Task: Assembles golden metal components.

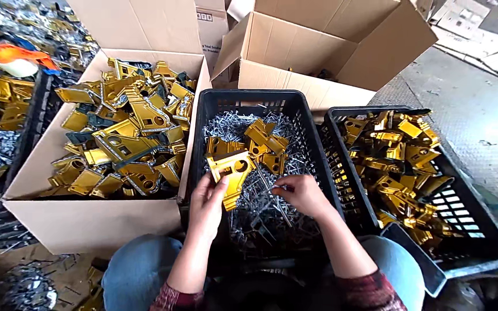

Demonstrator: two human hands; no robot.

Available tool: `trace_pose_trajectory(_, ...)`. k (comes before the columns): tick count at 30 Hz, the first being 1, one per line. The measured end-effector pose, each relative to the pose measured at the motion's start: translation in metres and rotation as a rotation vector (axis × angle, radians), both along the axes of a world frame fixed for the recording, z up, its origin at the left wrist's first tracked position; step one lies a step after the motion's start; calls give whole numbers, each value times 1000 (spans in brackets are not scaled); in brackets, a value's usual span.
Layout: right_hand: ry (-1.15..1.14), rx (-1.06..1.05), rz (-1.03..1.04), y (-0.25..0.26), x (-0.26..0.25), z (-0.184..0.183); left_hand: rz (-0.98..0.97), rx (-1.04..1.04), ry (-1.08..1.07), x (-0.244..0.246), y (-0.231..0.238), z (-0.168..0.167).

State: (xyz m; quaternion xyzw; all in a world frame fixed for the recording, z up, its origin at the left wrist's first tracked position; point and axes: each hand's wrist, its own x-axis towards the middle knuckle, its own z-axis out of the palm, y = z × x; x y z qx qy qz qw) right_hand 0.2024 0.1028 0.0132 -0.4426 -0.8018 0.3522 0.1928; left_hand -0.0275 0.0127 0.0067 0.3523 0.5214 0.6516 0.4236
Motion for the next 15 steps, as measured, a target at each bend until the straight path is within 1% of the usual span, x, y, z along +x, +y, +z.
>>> trace_pose_trajectory(2, 273, -149, -24, 0, 7, 5, 7, 7, 18, 3, 1, 0)
trace_pose_trajectory(3, 370, -223, -22, -2, 10, 7, 13, -5, 32, 5, 1, -1)
trace_pose_trajectory(4, 433, -267, -21, -4, 11, 9, 17, -18, 47, 6, 1, -2)
trace_pose_trajectory(6, 496, -280, -16, -8, 13, 12, 27, -25, 106, 9, 1, -6)
trace_pose_trajectory(8, 545, -230, -5, -12, 13, 17, -18, -36, 191, 10, 0, -11)
trace_pose_trajectory(10, 611, -159, 6, -14, 12, 20, -98, -58, 224, 13, -1, -13)
trace_pose_trajectory(12, 666, -59, 32, -16, 11, 19, -201, -64, 166, 17, -2, -14)
trace_pose_trajectory(15, 695, 70, 85, -16, 4, 8, -322, -130, -48, 27, -6, -6)
